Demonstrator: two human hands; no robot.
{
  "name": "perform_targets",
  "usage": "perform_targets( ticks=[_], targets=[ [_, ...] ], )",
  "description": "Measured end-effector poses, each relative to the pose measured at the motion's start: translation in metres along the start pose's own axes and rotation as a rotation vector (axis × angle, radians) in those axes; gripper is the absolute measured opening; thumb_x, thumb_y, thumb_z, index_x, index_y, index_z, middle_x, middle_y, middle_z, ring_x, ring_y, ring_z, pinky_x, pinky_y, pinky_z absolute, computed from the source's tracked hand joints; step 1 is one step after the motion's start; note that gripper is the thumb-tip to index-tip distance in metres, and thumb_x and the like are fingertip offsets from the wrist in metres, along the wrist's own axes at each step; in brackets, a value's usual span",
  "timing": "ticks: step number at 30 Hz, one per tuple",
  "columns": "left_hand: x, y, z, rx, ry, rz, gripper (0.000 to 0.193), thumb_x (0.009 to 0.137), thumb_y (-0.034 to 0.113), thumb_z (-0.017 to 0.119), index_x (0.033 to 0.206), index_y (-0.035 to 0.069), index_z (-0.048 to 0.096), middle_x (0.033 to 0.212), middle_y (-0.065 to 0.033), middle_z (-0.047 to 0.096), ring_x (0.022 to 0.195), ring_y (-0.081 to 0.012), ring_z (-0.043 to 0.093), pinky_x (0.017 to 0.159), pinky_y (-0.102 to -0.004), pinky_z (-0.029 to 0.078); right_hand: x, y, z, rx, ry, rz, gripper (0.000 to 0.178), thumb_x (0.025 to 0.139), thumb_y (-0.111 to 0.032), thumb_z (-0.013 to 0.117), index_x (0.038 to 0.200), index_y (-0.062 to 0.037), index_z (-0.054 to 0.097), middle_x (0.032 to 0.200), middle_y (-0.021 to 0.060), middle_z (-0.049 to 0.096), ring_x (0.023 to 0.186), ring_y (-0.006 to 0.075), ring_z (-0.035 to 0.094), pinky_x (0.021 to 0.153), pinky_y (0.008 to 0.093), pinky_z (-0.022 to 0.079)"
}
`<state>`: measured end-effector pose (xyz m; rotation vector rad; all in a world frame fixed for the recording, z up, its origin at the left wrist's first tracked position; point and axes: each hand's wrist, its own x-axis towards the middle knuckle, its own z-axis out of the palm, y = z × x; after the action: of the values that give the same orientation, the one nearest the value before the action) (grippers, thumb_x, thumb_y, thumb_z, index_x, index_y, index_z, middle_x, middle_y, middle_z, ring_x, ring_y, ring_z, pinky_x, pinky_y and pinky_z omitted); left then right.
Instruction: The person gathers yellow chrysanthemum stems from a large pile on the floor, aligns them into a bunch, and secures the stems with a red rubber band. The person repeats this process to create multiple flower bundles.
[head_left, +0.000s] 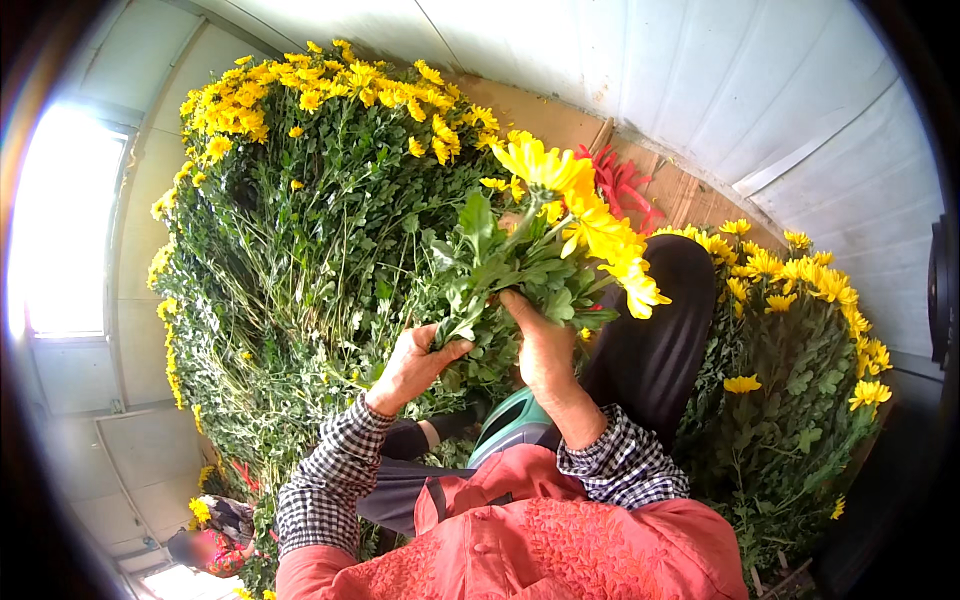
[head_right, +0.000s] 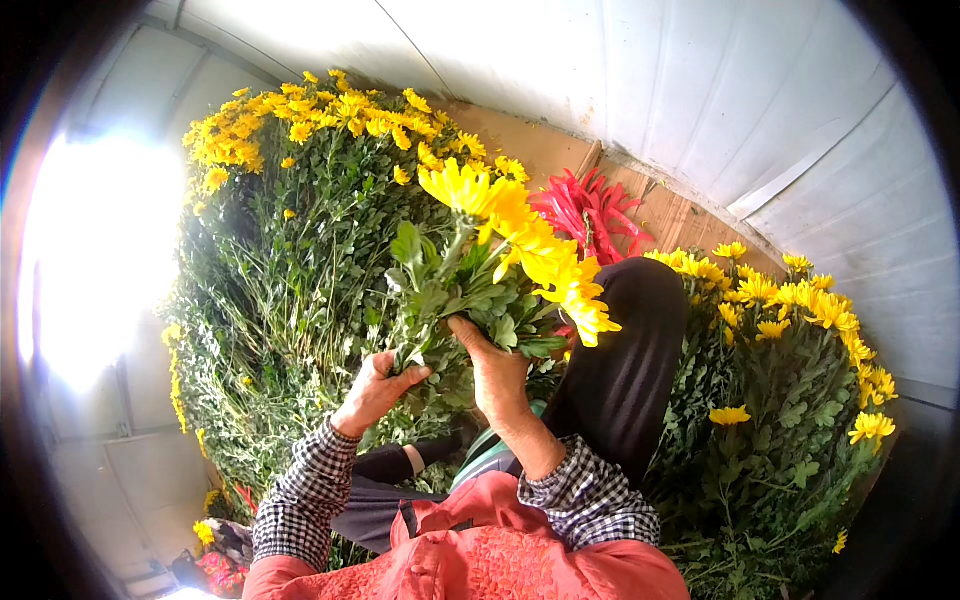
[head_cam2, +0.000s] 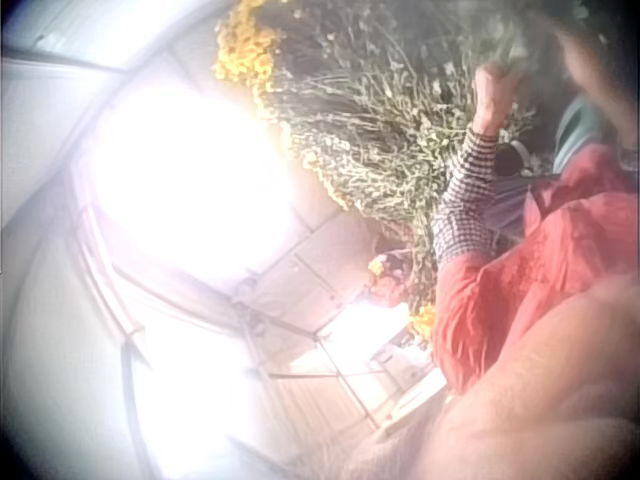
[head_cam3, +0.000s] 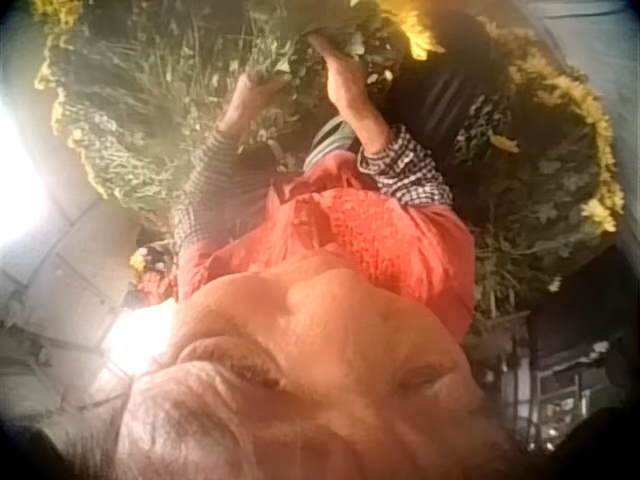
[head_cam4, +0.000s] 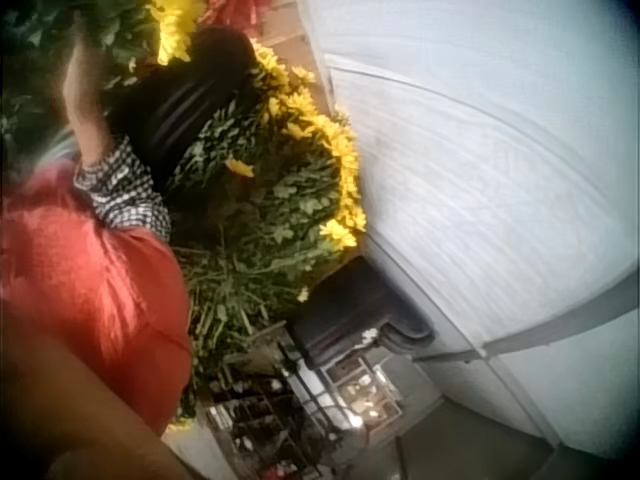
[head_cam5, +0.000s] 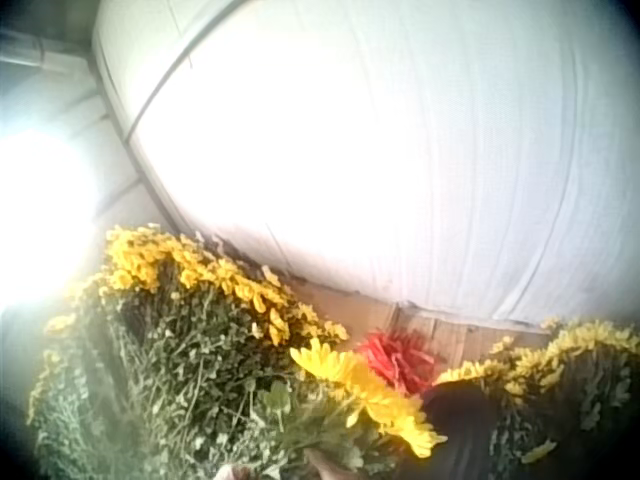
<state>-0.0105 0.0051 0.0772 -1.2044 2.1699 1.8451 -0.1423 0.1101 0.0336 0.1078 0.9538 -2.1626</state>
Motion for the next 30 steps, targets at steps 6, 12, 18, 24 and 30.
perform_targets(
  ticks=[6, 12, 18, 24, 30],
  targets=[
    [0.014, 0.012, -0.006, 0.375, -0.187, 0.020, 0.044, 0.089, 0.040, 0.063, 0.109, 0.002, 0.062, 0.076, -0.0038, 0.063, 0.067, -0.0103, 0.051, 0.063, -0.0316, 0.045, 0.003, -0.001, -0.003, -0.046, 0.019, -0.040, 0.027, 0.079, 0.000, 0.072, 0.104, 0.0008, 0.062, 0.102, 0.0040, 0.064, 0.092, 0.0119, 0.059, 0.086, 0.0270, 0.047],
    [0.035, -0.007, -0.021, 0.282, -0.474, -0.118, 0.035, 0.084, 0.031, 0.072, 0.102, 0.002, 0.066, 0.084, 0.0004, 0.067, 0.076, -0.0063, 0.054, 0.071, -0.0263, 0.045, 0.006, 0.002, -0.003, 0.017, 0.015, -0.059, 0.033, 0.078, 0.000, 0.073, 0.108, -0.0002, 0.060, 0.105, 0.0038, 0.063, 0.092, 0.0116, 0.058, 0.085, 0.0273, 0.048],
    [0.046, -0.022, -0.032, 0.062, -0.483, -0.240, 0.035, 0.085, 0.017, 0.071, 0.115, 0.004, 0.061, 0.100, -0.0001, 0.066, 0.089, -0.0086, 0.056, 0.081, -0.0261, 0.045, 0.000, -0.004, -0.006, 0.162, -0.081, 0.298, 0.033, 0.086, -0.017, 0.068, 0.115, -0.0043, 0.056, 0.110, 0.0036, 0.060, 0.099, 0.0133, 0.057, 0.084, 0.0298, 0.048],
    [0.045, -0.024, -0.038, -0.170, -0.510, -0.403, 0.037, 0.085, 0.029, 0.070, 0.110, 0.003, 0.062, 0.091, -0.0030, 0.067, 0.078, -0.0106, 0.060, 0.070, -0.0260, 0.049, 0.005, 0.024, -0.031, -1.143, -0.380, -0.583, 0.059, 0.076, 0.005, 0.066, 0.130, -0.0117, 0.050, 0.114, 0.0115, 0.060, 0.102, 0.0286, 0.060, 0.086, 0.0358, 0.049],
    [0.042, -0.027, -0.041, -0.343, -0.480, -0.356, 0.047, 0.086, 0.043, 0.065, 0.103, -0.001, 0.059, 0.079, -0.0068, 0.065, 0.061, -0.0137, 0.061, 0.053, -0.0268, 0.050, 0.004, 0.033, -0.040, -1.217, -0.435, -0.571, 0.086, 0.067, 0.007, 0.072, 0.142, -0.0143, 0.036, 0.130, 0.0196, 0.051, 0.120, 0.0356, 0.051, 0.101, 0.0398, 0.040]
  ],
)
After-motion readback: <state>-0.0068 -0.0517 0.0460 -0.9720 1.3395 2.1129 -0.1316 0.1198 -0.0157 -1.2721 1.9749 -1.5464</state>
